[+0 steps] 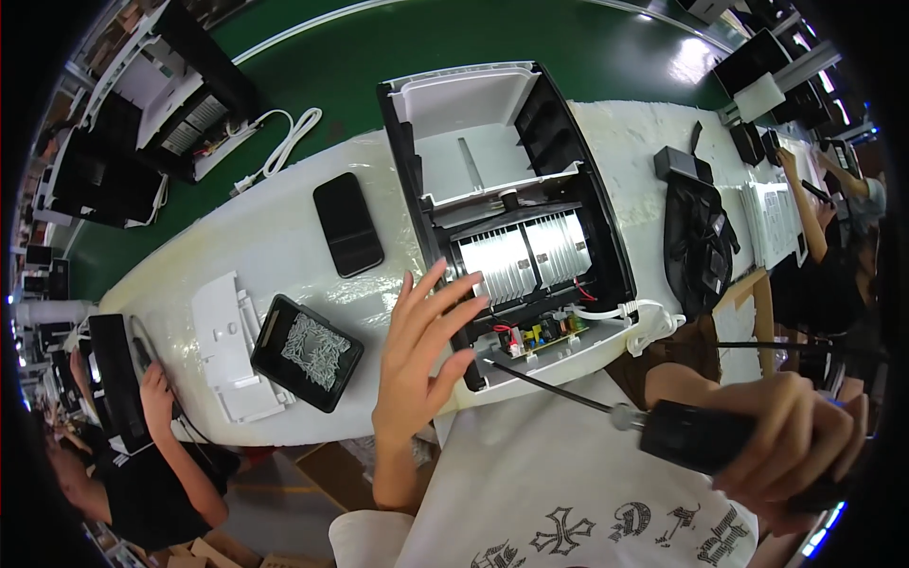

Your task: Assembling internal printer components into a chassis and securing them with screws.

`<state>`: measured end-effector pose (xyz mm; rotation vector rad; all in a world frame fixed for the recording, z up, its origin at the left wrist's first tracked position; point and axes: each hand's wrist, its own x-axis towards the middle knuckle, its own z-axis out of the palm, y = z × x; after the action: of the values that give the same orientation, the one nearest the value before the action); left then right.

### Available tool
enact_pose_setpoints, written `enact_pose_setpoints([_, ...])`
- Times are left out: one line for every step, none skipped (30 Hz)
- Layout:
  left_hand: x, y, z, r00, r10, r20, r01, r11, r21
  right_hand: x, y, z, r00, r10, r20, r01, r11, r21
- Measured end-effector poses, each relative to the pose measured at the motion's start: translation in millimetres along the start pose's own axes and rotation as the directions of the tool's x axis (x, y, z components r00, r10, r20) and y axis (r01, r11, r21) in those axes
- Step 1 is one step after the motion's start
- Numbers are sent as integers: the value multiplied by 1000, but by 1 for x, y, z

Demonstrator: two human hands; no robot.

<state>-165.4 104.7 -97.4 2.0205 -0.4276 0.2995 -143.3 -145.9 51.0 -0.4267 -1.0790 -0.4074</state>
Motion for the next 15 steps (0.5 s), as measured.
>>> enact_pose_setpoints([-1, -4, 8, 1000, -7, 15, 7, 1000, -6, -8, 15, -2, 999, -18, -35, 14, 993, -118])
enact_pose_setpoints([-4, -6, 13, 998, -44, -36, 41, 997, -72, -10, 28, -2, 997, 51, 62, -40, 985, -168])
enact_pose_setpoints([-7, -9, 22, 994, -82, -74, 72, 989, -132, -18, 31, -2, 997, 53, 58, -42, 982, -183])
enact_pose_setpoints([-7, -11, 29, 990, -54, -134, 35, 990, -138, -26, 33, -2, 989, 132, 63, -115, 967, -228])
enact_pose_setpoints([-7, -12, 32, 991, -55, -121, 37, 988, -149, -33, 36, -2, 976, 211, 62, -187, 944, -271])
enact_pose_setpoints([-8, -14, 33, 988, -53, -143, 33, 990, -138, -39, 39, -2, 969, 242, 48, -220, 936, -274])
enact_pose_setpoints([-9, -15, 35, 985, -51, -165, 30, 991, -127, -43, 41, -1, 969, 244, 38, -223, 931, -287])
enact_pose_setpoints([-9, -17, 35, 986, -50, -161, 31, 992, -119, -47, 41, 2, 963, 267, 24, -237, 888, -395])
enact_pose_setpoints([-8, -18, 35, 987, -53, -151, 33, 991, -131, -50, 41, 3, 956, 292, 9, -250, 832, -496])
enact_pose_setpoints([-8, -18, 35, 987, -51, -152, 32, 992, -123, -53, 41, 4, 959, 283, 12, -239, 832, -501])
enact_pose_setpoints([-8, -18, 36, 987, -48, -154, 31, 993, -114, -50, 38, 2, 958, 287, 7, -243, 825, -511])
enact_pose_setpoints([-9, -20, 36, 987, -50, -151, 31, 992, -122, -45, 31, -3, 895, 444, 41, -370, 790, -488])
enact_pose_setpoints([-9, -21, 37, 987, -39, -157, 22, 994, -106, -43, 28, -5, 806, 587, 79, -489, 735, -470])
enact_pose_setpoints([-9, -21, 37, 986, -27, -164, 12, 996, -89, -44, 29, -4, 804, 590, 76, -490, 730, -476])
enact_pose_setpoints([-9, -21, 37, 987, -24, -160, 8, 995, -98, -45, 30, -2, 816, 576, 53, -488, 734, -472])
